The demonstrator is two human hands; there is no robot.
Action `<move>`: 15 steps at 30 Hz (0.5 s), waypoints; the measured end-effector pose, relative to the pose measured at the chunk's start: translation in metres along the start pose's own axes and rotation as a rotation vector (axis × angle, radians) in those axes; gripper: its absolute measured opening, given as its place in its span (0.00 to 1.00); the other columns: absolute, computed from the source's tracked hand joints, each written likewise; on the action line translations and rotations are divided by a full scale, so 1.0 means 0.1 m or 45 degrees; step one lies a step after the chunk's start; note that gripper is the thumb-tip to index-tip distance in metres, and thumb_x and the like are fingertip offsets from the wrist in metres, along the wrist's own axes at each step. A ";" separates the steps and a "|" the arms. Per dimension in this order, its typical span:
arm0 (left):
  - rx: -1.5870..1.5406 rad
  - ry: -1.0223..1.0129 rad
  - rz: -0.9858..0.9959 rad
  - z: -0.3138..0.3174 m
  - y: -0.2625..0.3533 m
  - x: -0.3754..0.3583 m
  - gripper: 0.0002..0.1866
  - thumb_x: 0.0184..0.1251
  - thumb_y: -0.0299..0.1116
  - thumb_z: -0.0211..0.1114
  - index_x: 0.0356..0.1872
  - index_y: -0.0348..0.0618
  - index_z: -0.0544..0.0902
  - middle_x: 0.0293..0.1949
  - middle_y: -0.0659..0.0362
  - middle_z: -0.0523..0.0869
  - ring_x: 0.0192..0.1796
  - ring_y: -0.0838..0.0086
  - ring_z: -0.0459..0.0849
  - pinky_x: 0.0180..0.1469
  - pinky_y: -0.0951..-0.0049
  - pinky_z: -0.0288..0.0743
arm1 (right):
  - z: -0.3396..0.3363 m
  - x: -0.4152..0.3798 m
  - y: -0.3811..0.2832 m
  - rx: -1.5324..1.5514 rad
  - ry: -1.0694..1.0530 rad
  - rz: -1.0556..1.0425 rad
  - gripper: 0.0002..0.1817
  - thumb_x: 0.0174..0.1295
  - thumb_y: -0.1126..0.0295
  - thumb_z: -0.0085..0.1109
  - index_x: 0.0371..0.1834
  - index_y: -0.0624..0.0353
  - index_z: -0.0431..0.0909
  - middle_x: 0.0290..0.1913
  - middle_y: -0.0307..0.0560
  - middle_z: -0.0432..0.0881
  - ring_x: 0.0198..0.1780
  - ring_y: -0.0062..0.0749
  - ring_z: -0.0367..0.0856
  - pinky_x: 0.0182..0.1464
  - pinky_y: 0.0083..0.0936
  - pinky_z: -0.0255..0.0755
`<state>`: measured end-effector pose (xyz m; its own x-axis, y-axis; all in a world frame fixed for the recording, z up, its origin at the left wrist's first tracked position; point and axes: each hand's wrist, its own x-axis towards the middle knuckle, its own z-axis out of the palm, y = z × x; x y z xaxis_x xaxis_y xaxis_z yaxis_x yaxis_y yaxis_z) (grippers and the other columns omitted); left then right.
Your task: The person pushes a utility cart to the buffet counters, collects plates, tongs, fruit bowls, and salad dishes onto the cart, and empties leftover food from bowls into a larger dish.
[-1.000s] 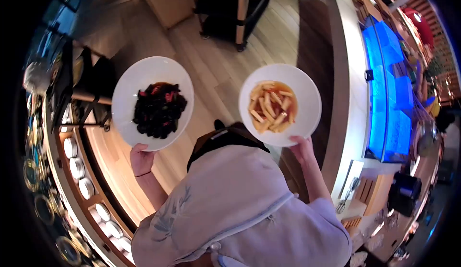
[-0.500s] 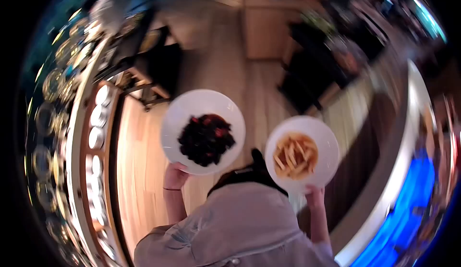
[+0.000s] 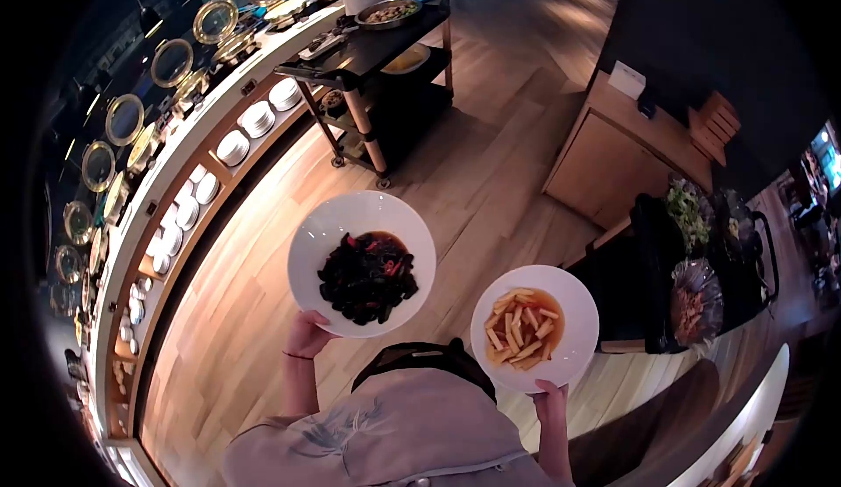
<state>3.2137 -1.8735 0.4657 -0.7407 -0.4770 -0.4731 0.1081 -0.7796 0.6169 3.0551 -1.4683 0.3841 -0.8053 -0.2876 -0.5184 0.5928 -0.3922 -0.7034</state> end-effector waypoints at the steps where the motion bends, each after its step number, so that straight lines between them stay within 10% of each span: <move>1: 0.005 0.027 -0.010 -0.03 0.00 0.01 0.26 0.39 0.19 0.50 0.48 0.33 0.69 0.46 0.49 0.75 0.48 0.55 0.75 0.48 0.48 0.72 | 0.00 0.11 -0.06 -0.017 -0.008 0.015 0.34 0.40 0.83 0.51 0.57 0.61 0.56 0.50 0.53 0.68 0.48 0.46 0.74 0.42 0.40 0.76; 15: -0.287 0.309 0.253 -0.29 -0.11 0.11 0.30 0.40 0.16 0.49 0.53 0.33 0.64 0.49 0.45 0.72 0.49 0.49 0.74 0.44 0.43 0.72 | 0.35 1.45 -0.17 -0.136 -0.286 0.334 0.39 0.38 0.84 0.50 0.60 0.57 0.53 0.56 0.51 0.63 0.56 0.48 0.65 0.50 0.48 0.67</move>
<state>3.2234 -1.8819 0.4356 -0.5151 -0.6890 -0.5099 0.3966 -0.7190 0.5708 2.9287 -1.5341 0.3380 -0.5991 -0.5560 -0.5762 0.7663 -0.1896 -0.6138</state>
